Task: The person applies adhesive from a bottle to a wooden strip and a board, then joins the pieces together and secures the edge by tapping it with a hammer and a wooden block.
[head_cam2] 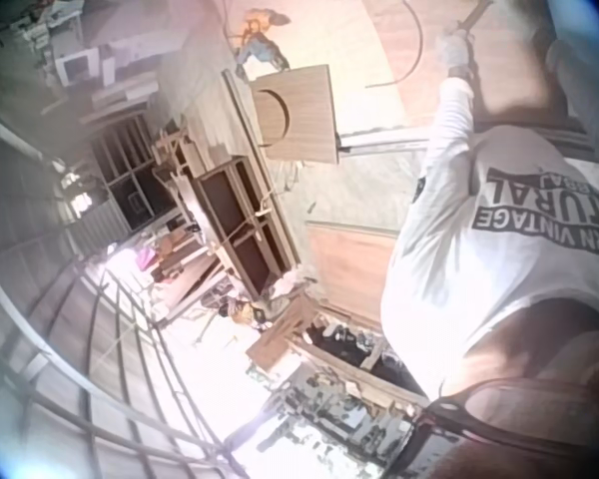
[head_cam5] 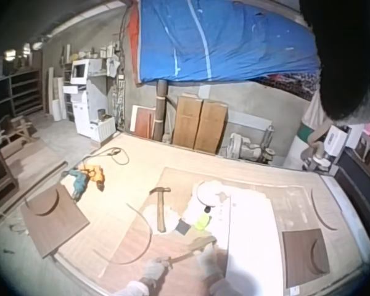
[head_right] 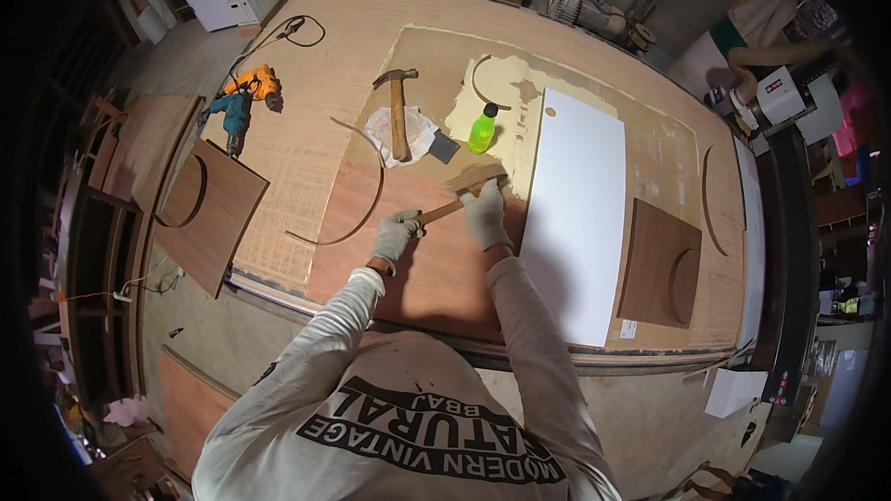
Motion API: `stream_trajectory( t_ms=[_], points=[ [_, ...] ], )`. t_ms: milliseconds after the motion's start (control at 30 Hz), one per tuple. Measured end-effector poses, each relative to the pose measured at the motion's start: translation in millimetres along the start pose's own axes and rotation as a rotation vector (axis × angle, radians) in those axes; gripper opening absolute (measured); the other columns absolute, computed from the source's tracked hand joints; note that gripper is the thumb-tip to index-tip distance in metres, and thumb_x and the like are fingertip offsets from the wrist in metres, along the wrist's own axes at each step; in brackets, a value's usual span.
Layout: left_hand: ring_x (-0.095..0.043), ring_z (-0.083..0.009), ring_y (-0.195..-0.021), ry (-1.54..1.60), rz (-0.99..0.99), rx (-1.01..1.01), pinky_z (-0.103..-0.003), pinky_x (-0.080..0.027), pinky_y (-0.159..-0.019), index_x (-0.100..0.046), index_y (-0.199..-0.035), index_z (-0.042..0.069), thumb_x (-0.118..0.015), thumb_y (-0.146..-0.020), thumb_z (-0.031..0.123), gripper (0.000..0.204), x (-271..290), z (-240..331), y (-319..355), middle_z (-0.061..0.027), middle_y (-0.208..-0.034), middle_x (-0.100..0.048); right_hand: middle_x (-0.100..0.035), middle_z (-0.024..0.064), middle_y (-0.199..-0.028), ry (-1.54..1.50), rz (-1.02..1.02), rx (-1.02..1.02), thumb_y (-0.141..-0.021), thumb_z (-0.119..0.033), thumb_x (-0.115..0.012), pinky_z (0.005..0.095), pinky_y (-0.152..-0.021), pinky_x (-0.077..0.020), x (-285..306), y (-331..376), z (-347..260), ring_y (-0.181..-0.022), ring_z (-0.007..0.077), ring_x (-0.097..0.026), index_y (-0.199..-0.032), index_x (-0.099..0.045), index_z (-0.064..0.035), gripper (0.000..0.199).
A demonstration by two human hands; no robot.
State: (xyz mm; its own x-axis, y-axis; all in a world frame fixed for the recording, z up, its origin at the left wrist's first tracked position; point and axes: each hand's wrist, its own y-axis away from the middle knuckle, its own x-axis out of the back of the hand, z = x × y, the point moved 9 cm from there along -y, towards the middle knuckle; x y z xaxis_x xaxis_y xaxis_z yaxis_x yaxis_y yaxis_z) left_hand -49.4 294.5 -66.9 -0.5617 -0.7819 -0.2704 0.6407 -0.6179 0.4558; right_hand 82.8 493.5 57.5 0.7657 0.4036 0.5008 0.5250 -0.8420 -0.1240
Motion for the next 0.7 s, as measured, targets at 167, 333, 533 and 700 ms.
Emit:
stream_trajectory(
  t_ms=[167,333,533,700],
  points=[
    [-0.072,-0.0193,-0.070,-0.045,0.020,0.013,-0.028,-0.060,-0.062,-0.067,-0.123,-0.012,-0.068,-0.090,-0.007,0.034,11.5,-5.7,-7.0,-0.0150,-0.097,-0.075,-0.071,0.0227,-0.118,0.022,-0.106,-0.109,-0.079,-0.021,-0.089,0.0431,-0.092,-0.0576,-13.8,5.9,-9.9,-0.105,0.0378,-0.072,-0.137,-0.051,0.0017,0.073],
    [-0.069,-0.0148,-0.068,-0.025,0.013,-0.031,-0.027,-0.055,-0.061,-0.070,-0.121,-0.013,-0.065,-0.091,-0.002,0.032,4.7,-3.0,-4.8,-0.0119,-0.087,-0.074,-0.071,0.0258,-0.120,-0.142,-0.178,-0.094,-0.079,-0.027,-0.089,0.0456,-0.094,-0.0570,-50.3,19.7,-13.5,-0.109,0.0406,-0.070,-0.137,-0.053,0.0019,0.074],
    [-0.069,-0.0152,-0.070,-0.080,0.004,-0.053,-0.028,-0.056,-0.065,-0.073,-0.117,-0.010,-0.068,-0.089,-0.001,0.029,-7.8,5.0,0.6,-0.0110,-0.087,-0.075,-0.071,0.0234,-0.120,0.002,-0.165,-0.156,-0.079,-0.025,-0.088,0.0448,-0.094,-0.0568,-39.2,10.2,-3.4,-0.110,0.0386,-0.070,-0.136,-0.054,0.0004,0.071],
    [-0.071,-0.0132,-0.072,-0.234,0.032,-0.101,-0.030,-0.056,-0.067,-0.079,-0.110,-0.003,-0.070,-0.089,0.008,0.025,3.0,15.0,-6.1,-0.0088,-0.079,-0.076,-0.072,0.0267,-0.116,0.027,-0.062,-0.143,-0.079,-0.028,-0.088,0.0468,-0.091,-0.0567,-20.1,9.5,7.6,-0.109,0.0427,-0.070,-0.129,-0.057,0.0002,0.065]
  ],
)
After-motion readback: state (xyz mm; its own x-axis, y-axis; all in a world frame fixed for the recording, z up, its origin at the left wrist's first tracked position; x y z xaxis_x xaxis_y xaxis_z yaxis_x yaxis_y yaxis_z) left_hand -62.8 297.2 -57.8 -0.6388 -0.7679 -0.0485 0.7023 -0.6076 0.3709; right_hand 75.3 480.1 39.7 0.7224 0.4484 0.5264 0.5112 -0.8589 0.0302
